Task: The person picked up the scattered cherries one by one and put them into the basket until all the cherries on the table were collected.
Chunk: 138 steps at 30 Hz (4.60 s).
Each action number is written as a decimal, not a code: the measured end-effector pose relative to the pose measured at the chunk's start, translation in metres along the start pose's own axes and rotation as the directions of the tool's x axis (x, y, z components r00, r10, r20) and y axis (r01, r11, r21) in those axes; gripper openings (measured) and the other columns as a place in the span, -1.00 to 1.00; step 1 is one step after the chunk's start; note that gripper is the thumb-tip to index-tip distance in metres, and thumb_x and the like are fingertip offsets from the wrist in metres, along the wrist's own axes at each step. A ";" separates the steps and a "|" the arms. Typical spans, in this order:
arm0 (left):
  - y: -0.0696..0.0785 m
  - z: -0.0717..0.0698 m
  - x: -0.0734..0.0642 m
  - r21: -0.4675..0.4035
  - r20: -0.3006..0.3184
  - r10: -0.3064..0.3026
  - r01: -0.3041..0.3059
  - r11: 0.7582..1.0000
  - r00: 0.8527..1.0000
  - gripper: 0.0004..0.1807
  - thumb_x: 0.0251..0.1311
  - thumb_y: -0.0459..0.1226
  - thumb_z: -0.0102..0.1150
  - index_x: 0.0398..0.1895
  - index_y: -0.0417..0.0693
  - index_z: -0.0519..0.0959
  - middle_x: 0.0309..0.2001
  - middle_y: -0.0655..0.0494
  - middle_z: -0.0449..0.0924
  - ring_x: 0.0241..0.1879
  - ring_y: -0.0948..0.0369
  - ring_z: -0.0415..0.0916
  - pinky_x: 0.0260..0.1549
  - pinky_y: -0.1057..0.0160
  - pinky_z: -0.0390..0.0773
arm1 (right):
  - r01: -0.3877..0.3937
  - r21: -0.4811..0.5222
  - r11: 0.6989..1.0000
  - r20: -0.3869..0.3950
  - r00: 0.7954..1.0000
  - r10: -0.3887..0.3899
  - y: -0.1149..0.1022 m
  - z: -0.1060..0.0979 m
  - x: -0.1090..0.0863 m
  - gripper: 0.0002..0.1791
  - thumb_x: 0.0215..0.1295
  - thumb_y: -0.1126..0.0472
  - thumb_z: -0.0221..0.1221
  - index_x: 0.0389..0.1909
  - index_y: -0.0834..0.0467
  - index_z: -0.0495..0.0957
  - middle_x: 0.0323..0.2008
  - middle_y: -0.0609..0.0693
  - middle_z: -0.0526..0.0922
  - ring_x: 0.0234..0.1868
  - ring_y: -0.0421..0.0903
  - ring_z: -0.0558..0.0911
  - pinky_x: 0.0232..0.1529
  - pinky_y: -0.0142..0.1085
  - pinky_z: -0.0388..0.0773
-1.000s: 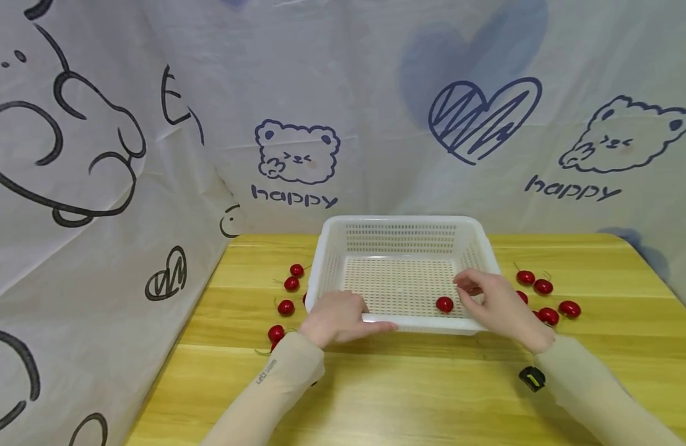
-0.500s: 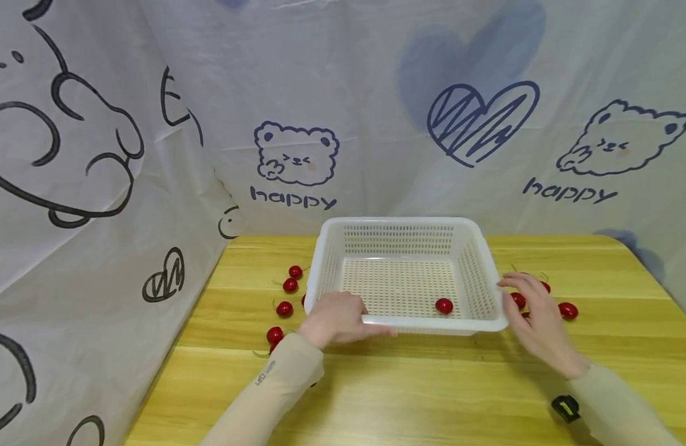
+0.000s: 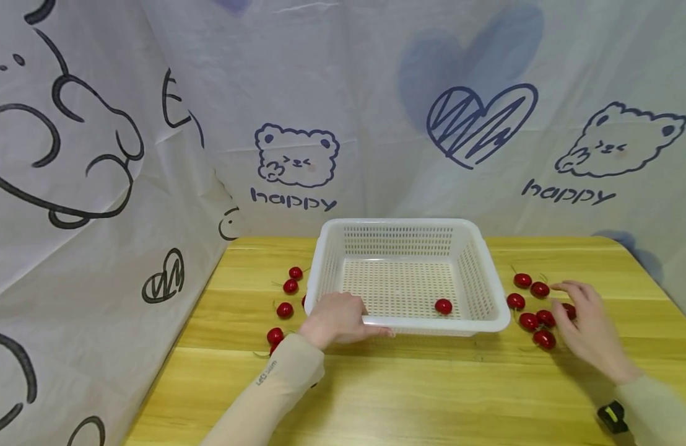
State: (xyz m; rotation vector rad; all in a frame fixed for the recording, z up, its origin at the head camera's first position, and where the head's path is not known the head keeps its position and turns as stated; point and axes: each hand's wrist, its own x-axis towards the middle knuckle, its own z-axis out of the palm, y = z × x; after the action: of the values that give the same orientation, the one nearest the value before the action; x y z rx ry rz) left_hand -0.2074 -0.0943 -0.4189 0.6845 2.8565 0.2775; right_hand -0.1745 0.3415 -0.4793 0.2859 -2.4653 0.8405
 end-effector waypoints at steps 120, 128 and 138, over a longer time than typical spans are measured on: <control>-0.001 0.000 0.002 0.017 0.008 -0.003 0.003 1.000 1.000 -0.61 0.26 0.13 0.14 -0.60 0.14 0.55 -0.73 0.23 0.32 -0.67 0.26 0.23 -0.63 0.29 0.28 | -0.238 0.293 0.926 0.394 0.912 0.109 -0.126 0.021 0.078 -0.67 0.46 0.16 0.15 0.10 0.29 0.51 -0.03 0.24 0.62 -0.34 -0.27 0.60 -0.31 -0.42 0.62; -0.002 0.002 0.002 0.032 0.006 -0.001 0.000 0.999 1.000 -0.59 0.25 0.09 0.16 -0.69 0.13 0.49 -0.73 0.25 0.31 -0.65 0.26 0.22 -0.63 0.29 0.28 | -0.206 0.276 0.939 0.463 0.884 0.058 -0.122 0.041 0.086 -0.69 0.40 0.18 0.22 0.03 0.29 0.54 -0.06 0.22 0.65 -0.36 -0.17 0.62 -0.33 -0.42 0.62; -0.001 0.000 -0.001 0.013 0.011 -0.011 0.011 1.000 1.000 -0.61 0.22 0.03 0.18 -0.71 0.15 0.46 -0.73 0.25 0.29 -0.65 0.27 0.22 -0.64 0.29 0.27 | -0.003 0.122 0.992 0.419 0.907 -0.049 -0.119 0.058 0.081 -0.79 0.29 0.22 0.30 -0.13 0.22 0.59 -0.36 0.02 0.66 -0.51 -0.26 0.48 -0.47 -0.43 0.48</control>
State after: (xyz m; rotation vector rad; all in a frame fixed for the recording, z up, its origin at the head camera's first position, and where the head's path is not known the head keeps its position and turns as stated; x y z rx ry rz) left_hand -0.2073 -0.0958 -0.4192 0.6709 2.8528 0.2526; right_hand -0.2242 0.2101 -0.4148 0.5951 -2.8021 1.0065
